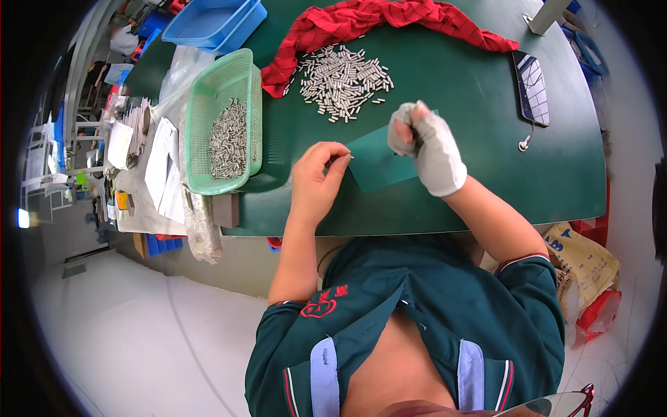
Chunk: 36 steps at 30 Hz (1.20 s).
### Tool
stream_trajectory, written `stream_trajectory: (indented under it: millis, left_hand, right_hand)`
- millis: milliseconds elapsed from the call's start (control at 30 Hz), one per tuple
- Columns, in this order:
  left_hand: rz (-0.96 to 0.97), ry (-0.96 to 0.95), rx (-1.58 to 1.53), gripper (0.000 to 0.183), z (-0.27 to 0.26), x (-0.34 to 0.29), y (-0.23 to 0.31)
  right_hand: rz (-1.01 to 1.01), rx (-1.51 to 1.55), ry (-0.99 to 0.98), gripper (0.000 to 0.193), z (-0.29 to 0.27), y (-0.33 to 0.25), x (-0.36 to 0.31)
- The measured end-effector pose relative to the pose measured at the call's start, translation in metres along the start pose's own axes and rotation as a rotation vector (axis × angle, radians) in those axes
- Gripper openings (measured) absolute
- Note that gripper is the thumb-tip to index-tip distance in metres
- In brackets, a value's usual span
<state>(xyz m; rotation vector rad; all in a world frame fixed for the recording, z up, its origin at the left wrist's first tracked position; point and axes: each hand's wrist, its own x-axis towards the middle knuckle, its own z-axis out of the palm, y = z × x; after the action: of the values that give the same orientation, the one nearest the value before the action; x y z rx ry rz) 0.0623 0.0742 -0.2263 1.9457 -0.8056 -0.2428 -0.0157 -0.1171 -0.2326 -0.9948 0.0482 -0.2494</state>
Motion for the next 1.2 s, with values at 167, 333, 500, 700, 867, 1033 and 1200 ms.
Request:
stream_trajectory:
  millis: [167,333,500,700,867,1033,1200]
  left_hand:
    - [0.346,-0.122,0.468,0.009,0.008,0.0,0.011]
    - [0.384,-0.241,0.607,0.011,0.021,0.003,0.012]
    - [0.372,-0.212,0.463,0.016,0.028,0.003,0.004]
    - [0.265,-0.033,0.426,0.017,0.032,-0.01,-0.004]
    - [0.261,-0.032,0.413,0.013,0.036,-0.01,-0.01]
    - [0.247,-0.027,0.385,0.011,0.039,-0.011,-0.011]
    - [0.239,0.017,0.358,0.012,0.042,-0.013,-0.015]
  right_hand:
    - [-0.023,0.202,0.012,0.052,0.001,-0.012,0.005]
    - [0.046,0.111,-0.032,0.059,0.0,-0.006,0.003]
    - [0.072,0.026,-0.022,0.056,-0.001,0.002,0.0]
    - [0.169,-0.149,-0.02,0.046,0.006,-0.013,0.0]
    - [0.249,-0.23,-0.03,0.05,0.008,-0.019,0.003]
    - [0.135,0.029,0.002,0.062,0.003,-0.01,0.003]
    - [0.119,0.234,0.094,0.061,0.009,-0.006,0.003]
